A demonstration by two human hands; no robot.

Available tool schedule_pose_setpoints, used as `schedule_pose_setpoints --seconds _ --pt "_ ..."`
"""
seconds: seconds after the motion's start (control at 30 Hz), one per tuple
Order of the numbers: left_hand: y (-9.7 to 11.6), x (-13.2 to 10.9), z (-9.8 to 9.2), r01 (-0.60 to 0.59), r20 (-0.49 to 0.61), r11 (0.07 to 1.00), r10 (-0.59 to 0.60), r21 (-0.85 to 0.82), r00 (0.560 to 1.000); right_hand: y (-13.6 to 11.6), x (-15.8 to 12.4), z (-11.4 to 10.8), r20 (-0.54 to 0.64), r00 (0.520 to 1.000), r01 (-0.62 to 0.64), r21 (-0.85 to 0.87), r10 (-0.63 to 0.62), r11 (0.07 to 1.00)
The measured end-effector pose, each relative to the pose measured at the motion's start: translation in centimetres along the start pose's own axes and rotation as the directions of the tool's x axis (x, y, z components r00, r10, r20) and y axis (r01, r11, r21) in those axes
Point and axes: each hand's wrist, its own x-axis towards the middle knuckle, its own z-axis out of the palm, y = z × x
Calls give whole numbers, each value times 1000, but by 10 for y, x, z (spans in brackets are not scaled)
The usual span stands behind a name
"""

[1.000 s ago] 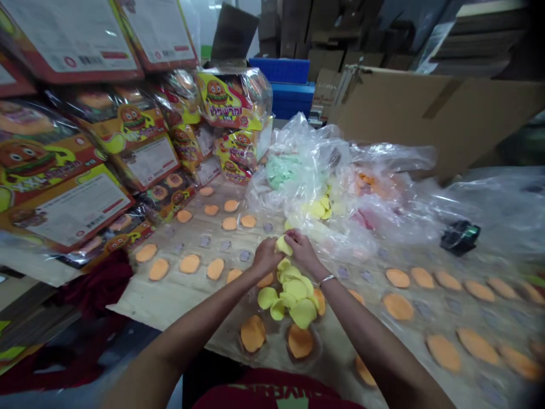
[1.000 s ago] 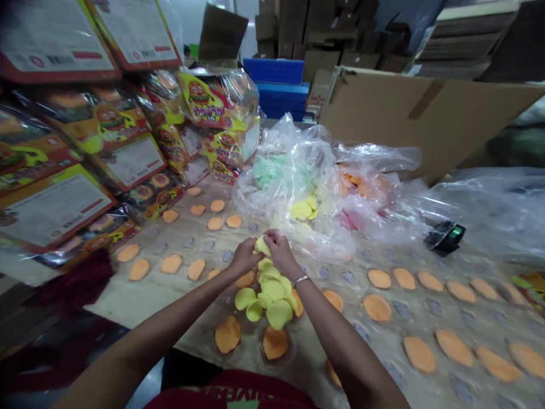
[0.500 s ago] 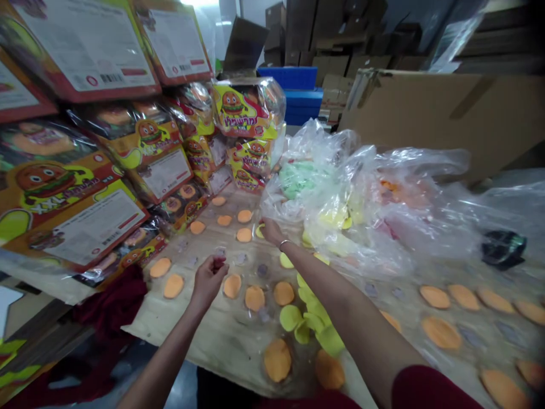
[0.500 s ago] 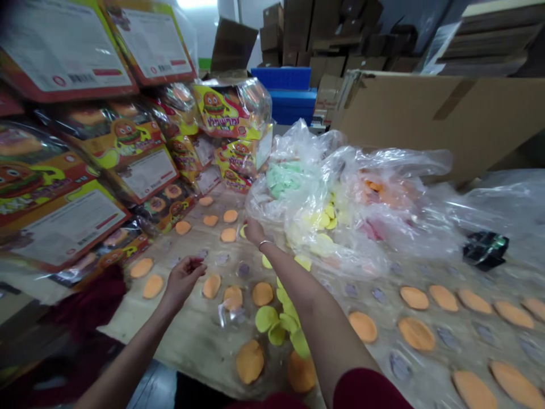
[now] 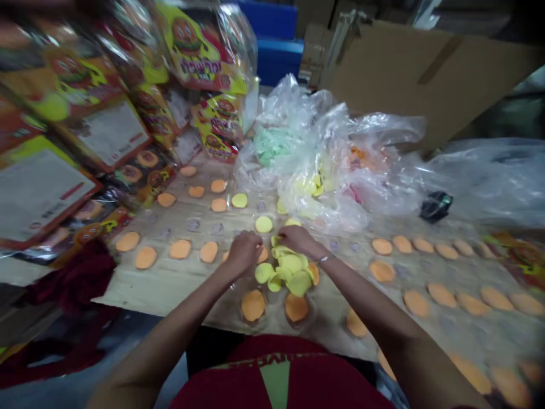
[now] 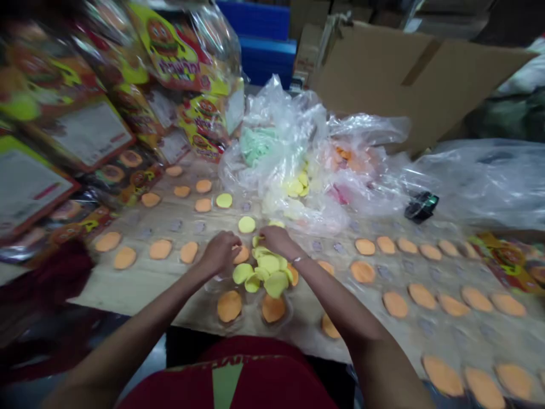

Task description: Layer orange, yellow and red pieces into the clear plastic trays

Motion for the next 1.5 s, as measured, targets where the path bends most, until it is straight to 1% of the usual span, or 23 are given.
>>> schedule_pose_setpoints --seconds 0.07,0.13,0.23,0.33,0.4,0.43,0.47,0.53,0.57,0.6,0.63,0.7,0.77,0.8,0.87,0.97,1.07,1.13,1.17,1.23,1.33,1.4,1.5 --pt "9 -4 9 6 59 999 -10 51 998 -3 -2 11 14 999 -31 -36 32 999" --pt "11 -10 17 30 50 996 -35 90 998 -5 0 20 15 998 -62 -67 63 996" --pt "10 -20 27 47 22 990 -50 134 999 1 6 34 19 1000 -21 -92 23 996" --pt "11 -29 30 23 -2 990 -23 138 1000 14 10 51 -7 1000 5 -48 -5 999" --pt "11 -42 26 15 -90 997 -8 78 996 20 6 56 -31 999 7 2 -7 1000" --pt "10 -53 23 28 -185 999 -24 23 982 21 2 56 -60 998 14 26 -13 1000" --pt "6 -65 19 49 -303 998 -61 -47 951 20 -2 53 -105 994 25 51 -19 998" --pt "-5 -94 15 115 -540 973 -208 -200 816 14 -9 44 -239 970 71 119 -40 990" --pt "-12 -108 15 140 -600 955 -273 -260 752 10 -11 39 -320 947 91 186 -27 978" --pt "-19 -120 17 166 -611 930 -342 -327 714 5 -11 35 -389 921 108 260 2 959" --pt "-25 -131 23 192 -584 896 -411 -400 700 -1 -11 33 -438 899 148 337 15 930" --pt "-29 -145 39 229 -486 815 -515 -532 706 -15 -9 32 -450 893 217 440 5 872" --pt "-28 -152 58 251 -392 732 -583 -633 711 -33 -8 36 -360 931 230 443 -63 867" --pt "-26 -153 67 258 -362 699 -607 -667 708 -43 -9 39 -290 951 218 392 -105 894" --pt "-22 -154 81 268 -335 666 -631 -696 699 -61 -10 42 -172 969 209 200 -176 957" --pt "-21 -158 83 264 -383 716 -603 -646 700 -72 -20 34 -146 959 237 -50 -242 970" --pt "-19 -160 69 218 -537 866 -457 -450 709 -63 -41 18 -166 958 224 -73 -233 972" --pt "-12 -153 58 136 -604 961 -258 -240 754 -54 -59 11 -127 956 255 -78 -264 964" --pt "-7 -145 53 89 -592 986 -155 -140 791 -51 -69 11 -108 946 296 -92 -305 951" --pt "4 -124 47 16 -491 1000 -11 6 871 -45 -84 18 -96 908 395 -130 -408 909" --pt "19 -90 47 -12 -295 995 42 102 955 -39 -95 39 -156 846 489 -155 -511 858" --pt "24 -74 48 -43 -201 990 69 131 977 -32 -96 51 -232 827 503 -99 -512 858" --pt "23 -64 44 -102 -127 984 121 143 985 -21 -92 61 -374 832 470 87 -409 878"
